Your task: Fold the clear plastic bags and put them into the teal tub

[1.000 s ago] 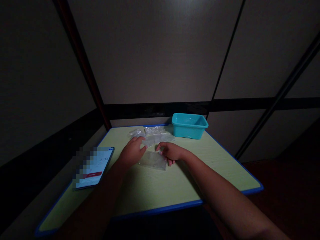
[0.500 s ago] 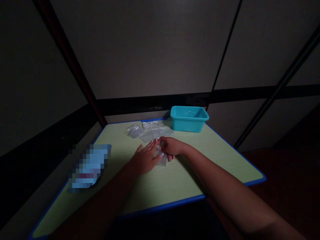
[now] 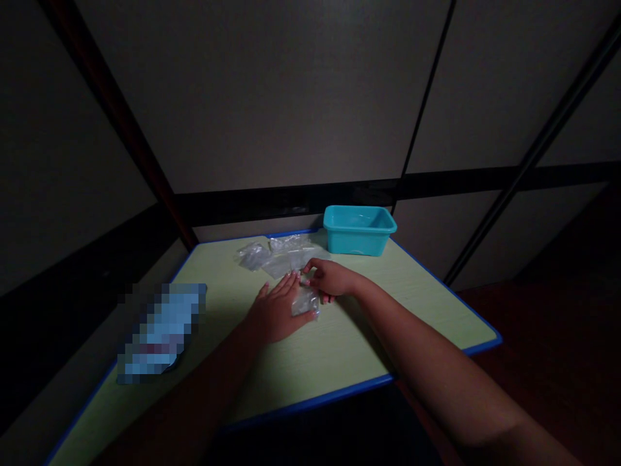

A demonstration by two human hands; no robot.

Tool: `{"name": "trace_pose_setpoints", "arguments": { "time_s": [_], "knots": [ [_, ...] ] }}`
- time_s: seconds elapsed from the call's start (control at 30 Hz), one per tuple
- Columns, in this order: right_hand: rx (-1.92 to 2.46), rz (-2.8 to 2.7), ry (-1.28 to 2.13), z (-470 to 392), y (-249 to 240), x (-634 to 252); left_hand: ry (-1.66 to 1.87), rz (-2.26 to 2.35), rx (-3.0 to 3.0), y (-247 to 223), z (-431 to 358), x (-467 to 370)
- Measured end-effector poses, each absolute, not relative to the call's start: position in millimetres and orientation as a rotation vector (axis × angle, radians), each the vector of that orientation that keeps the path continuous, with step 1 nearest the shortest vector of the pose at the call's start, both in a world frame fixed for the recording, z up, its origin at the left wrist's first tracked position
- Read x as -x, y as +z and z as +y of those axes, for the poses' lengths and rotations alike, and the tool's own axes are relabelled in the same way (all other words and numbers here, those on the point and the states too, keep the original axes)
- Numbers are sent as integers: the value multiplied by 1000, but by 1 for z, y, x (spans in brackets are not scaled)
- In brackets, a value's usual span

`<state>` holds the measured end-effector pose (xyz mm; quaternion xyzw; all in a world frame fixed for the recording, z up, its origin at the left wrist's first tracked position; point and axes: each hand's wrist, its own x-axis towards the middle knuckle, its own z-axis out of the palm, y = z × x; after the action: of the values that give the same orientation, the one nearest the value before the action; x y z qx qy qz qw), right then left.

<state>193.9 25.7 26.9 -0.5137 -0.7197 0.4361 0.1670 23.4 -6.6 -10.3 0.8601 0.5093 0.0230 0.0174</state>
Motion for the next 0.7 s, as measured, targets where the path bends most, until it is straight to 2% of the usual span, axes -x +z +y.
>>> {"name": "trace_pose_setpoints", "arguments": {
  "time_s": [0.23,0.47,0.7],
  "knots": [
    [1409,-2139,1180,28,26,-196,55,1594,-2660,-10,-7,-24],
    [1206,-2425,495,26,30,-201,50,1582,-2646,-12,-6,-23],
    [1526,-2711,610,18,31,-201,45,1604,-2636,-9,-7,-24]
  ]
}}
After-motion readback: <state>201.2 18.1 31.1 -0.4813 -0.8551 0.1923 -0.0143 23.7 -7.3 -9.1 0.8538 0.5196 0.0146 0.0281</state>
